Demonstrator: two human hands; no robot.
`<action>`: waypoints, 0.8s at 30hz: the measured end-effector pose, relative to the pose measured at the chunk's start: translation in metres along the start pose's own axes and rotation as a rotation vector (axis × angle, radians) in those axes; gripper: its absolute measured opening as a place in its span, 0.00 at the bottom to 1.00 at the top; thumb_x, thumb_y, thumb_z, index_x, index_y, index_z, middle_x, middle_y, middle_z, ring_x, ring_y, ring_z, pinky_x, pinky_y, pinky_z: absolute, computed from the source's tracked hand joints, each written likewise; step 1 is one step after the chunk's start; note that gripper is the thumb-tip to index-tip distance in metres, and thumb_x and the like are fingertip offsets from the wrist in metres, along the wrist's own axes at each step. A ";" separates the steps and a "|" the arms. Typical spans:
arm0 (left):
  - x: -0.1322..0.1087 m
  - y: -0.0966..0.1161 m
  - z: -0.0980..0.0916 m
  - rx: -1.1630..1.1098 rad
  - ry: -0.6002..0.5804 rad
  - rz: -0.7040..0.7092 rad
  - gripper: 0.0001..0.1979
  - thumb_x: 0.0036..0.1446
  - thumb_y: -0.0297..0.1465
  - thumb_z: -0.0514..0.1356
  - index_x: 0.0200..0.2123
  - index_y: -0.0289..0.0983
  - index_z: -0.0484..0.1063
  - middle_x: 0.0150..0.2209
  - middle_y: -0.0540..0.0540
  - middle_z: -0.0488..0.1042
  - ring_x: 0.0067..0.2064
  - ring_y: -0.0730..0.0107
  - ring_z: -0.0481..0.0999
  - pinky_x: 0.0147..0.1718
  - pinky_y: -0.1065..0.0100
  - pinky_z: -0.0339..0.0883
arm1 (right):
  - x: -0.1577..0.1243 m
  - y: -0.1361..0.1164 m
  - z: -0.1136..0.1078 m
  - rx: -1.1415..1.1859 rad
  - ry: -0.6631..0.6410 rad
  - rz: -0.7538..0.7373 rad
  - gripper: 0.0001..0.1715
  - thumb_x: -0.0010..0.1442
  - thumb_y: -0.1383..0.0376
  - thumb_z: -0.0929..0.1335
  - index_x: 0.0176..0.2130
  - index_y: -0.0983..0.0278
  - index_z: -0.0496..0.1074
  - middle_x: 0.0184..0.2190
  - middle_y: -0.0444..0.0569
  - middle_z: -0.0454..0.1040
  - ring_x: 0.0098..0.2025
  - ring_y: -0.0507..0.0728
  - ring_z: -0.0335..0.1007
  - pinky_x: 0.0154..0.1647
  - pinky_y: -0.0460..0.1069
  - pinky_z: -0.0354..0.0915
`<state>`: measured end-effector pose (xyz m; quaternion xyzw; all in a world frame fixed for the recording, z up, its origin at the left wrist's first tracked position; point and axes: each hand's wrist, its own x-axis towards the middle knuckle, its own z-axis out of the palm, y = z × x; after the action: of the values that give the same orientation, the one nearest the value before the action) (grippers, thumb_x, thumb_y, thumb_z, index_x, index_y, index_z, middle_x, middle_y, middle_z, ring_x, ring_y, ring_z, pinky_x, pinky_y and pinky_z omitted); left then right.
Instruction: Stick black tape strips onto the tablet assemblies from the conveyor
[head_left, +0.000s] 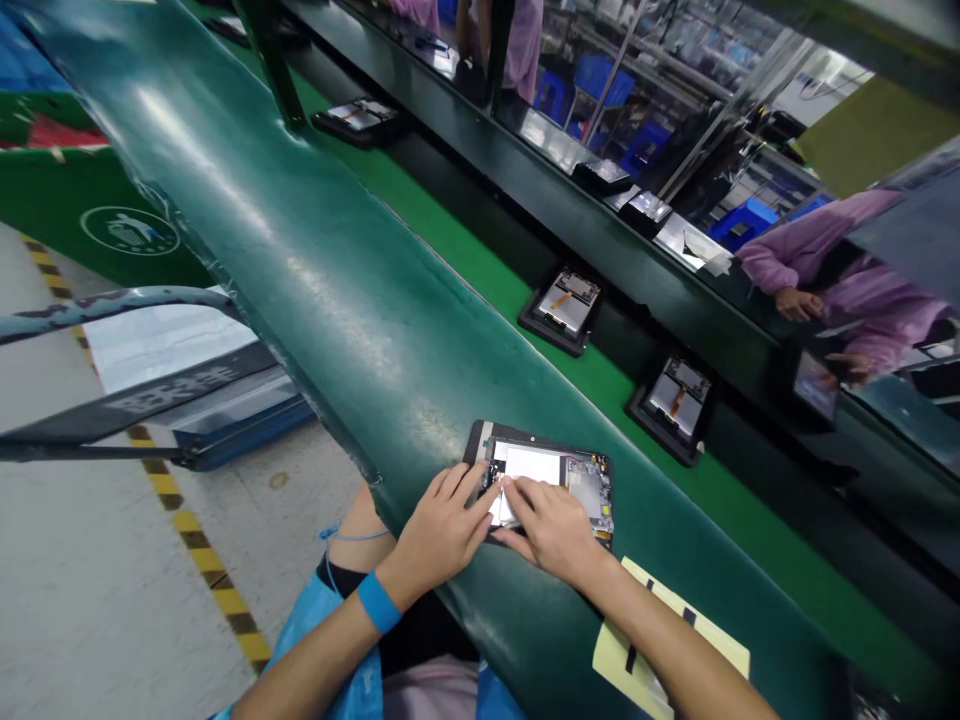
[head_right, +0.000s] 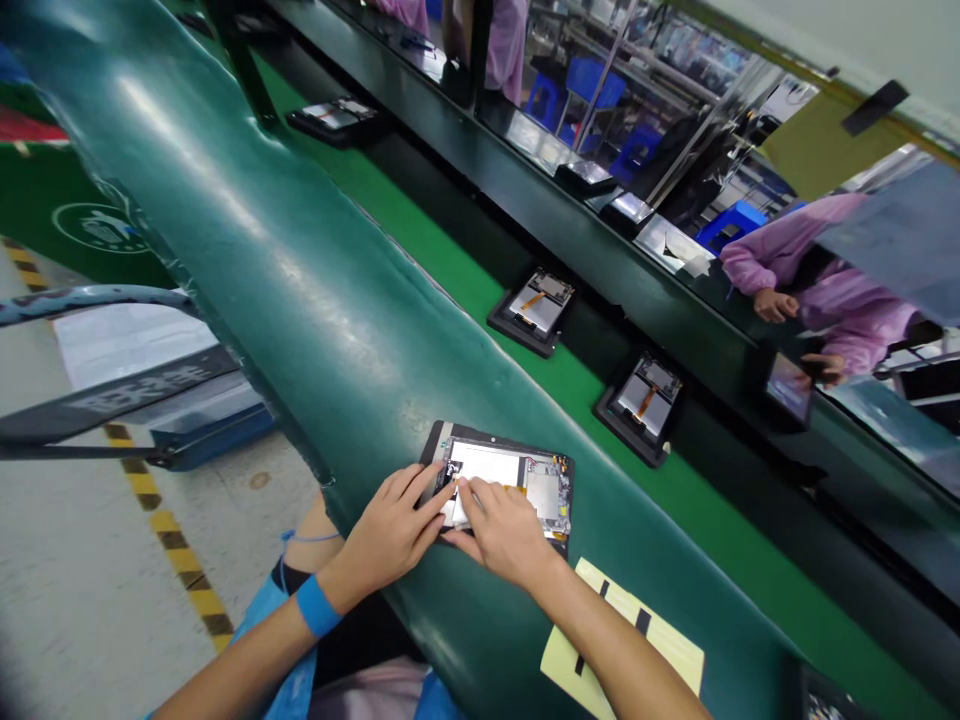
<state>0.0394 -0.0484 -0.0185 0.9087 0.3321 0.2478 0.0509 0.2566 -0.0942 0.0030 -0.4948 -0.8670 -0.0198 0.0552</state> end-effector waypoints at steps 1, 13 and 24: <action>-0.001 -0.001 0.000 -0.011 0.011 0.000 0.20 0.67 0.31 0.55 0.60 0.36 0.73 0.59 0.34 0.72 0.57 0.49 0.69 0.54 0.50 0.69 | 0.000 0.000 -0.001 0.001 -0.006 -0.005 0.37 0.71 0.44 0.62 0.61 0.70 0.69 0.50 0.62 0.77 0.46 0.62 0.73 0.42 0.54 0.70; -0.005 -0.004 0.003 -0.063 0.032 -0.009 0.19 0.67 0.30 0.56 0.58 0.34 0.74 0.59 0.34 0.71 0.58 0.48 0.69 0.55 0.49 0.71 | 0.003 0.003 -0.007 0.069 -0.027 -0.002 0.36 0.70 0.45 0.63 0.60 0.71 0.69 0.50 0.63 0.76 0.47 0.63 0.75 0.41 0.54 0.71; -0.003 -0.003 -0.002 -0.072 0.044 -0.005 0.18 0.67 0.30 0.56 0.57 0.34 0.74 0.58 0.33 0.72 0.57 0.49 0.70 0.54 0.50 0.71 | 0.005 0.000 -0.009 0.093 -0.030 -0.028 0.37 0.70 0.45 0.64 0.61 0.73 0.68 0.49 0.64 0.76 0.48 0.64 0.75 0.43 0.55 0.71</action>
<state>0.0350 -0.0480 -0.0191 0.8998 0.3261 0.2795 0.0766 0.2553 -0.0909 0.0124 -0.4797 -0.8746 0.0269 0.0650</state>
